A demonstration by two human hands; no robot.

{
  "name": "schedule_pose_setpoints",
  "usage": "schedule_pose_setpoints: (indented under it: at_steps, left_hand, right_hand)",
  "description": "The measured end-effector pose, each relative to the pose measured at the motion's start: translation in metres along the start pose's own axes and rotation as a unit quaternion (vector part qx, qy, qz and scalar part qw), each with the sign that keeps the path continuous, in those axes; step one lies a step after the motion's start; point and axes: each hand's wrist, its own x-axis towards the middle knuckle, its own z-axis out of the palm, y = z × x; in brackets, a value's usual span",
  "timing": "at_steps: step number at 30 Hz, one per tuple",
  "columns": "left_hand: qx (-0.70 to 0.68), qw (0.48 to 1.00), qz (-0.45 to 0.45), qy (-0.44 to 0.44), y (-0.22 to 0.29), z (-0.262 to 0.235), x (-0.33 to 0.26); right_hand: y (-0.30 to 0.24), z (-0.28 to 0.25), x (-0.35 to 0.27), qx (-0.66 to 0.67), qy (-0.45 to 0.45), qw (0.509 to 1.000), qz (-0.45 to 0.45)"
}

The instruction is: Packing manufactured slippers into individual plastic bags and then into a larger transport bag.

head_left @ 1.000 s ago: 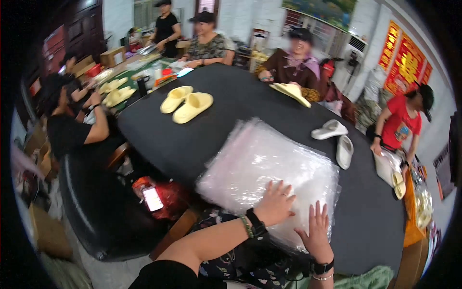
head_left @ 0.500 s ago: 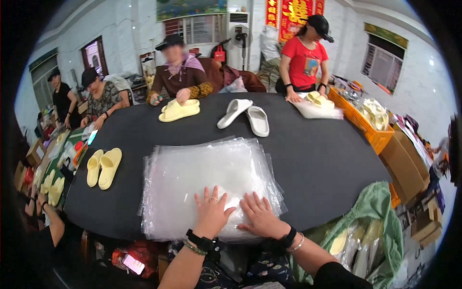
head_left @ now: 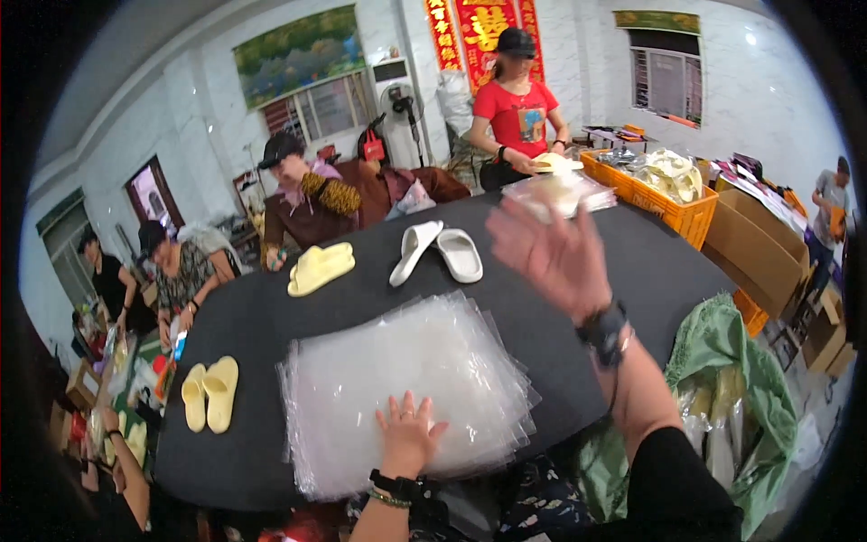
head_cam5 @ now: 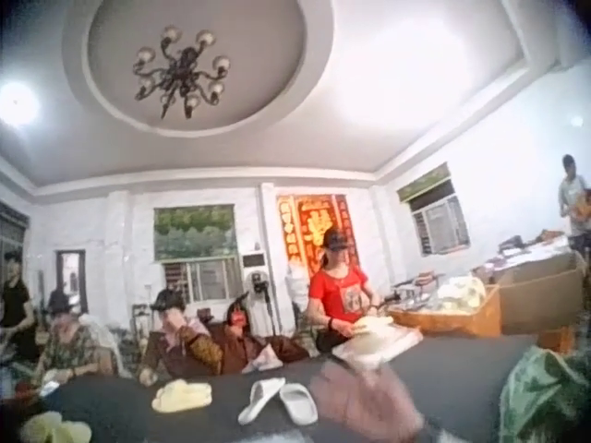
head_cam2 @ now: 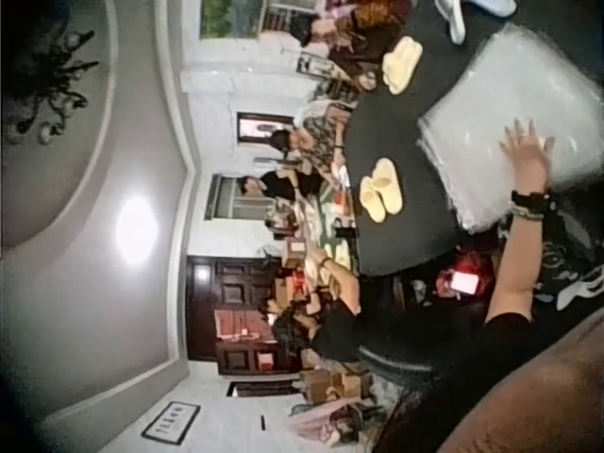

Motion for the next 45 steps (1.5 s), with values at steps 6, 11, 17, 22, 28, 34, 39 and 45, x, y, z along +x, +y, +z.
schedule_pose_setpoints:
  at_steps: [6, 11, 17, 22, 28, 34, 39, 45]
  left_hand:
    - [-0.009, 1.000, 0.014, 0.009, 0.004, 0.001, -0.001]
    - [-0.025, 0.999, 0.017, 0.018, 0.004, -0.009, 0.005]
    - [-0.044, 0.998, 0.021, 0.047, 0.007, -0.016, 0.005]
    - [-0.047, 0.996, 0.046, 0.060, 0.010, -0.020, 0.002]
    - [-0.049, 0.994, 0.048, 0.087, 0.005, -0.025, -0.002]
    - [-0.060, 0.996, 0.050, 0.050, 0.013, -0.022, 0.001]
    - [-0.079, 0.995, 0.047, 0.047, 0.015, -0.016, 0.007]
    - [-0.054, 0.997, 0.028, 0.041, 0.007, -0.025, 0.006]
  right_hand:
    - [-0.090, 0.012, 0.044, 0.003, 0.078, 0.981, -0.177]
    - [-0.073, 0.011, -0.012, -0.222, 0.028, 0.972, -0.073]
    - [-0.054, 0.000, -0.078, -0.318, 0.068, 0.945, 0.036]
    - [-0.088, -0.015, -0.140, -0.551, 0.205, 0.807, 0.062]
    - [-0.164, -0.057, -0.242, -0.656, 0.405, 0.637, 0.014]
    - [-0.274, -0.131, -0.443, -0.771, 0.517, 0.371, -0.015]
    - [-0.317, -0.134, -0.585, -0.750, 0.613, 0.191, 0.157]
    - [-0.235, -0.176, -0.683, -0.611, 0.572, 0.282, 0.469]
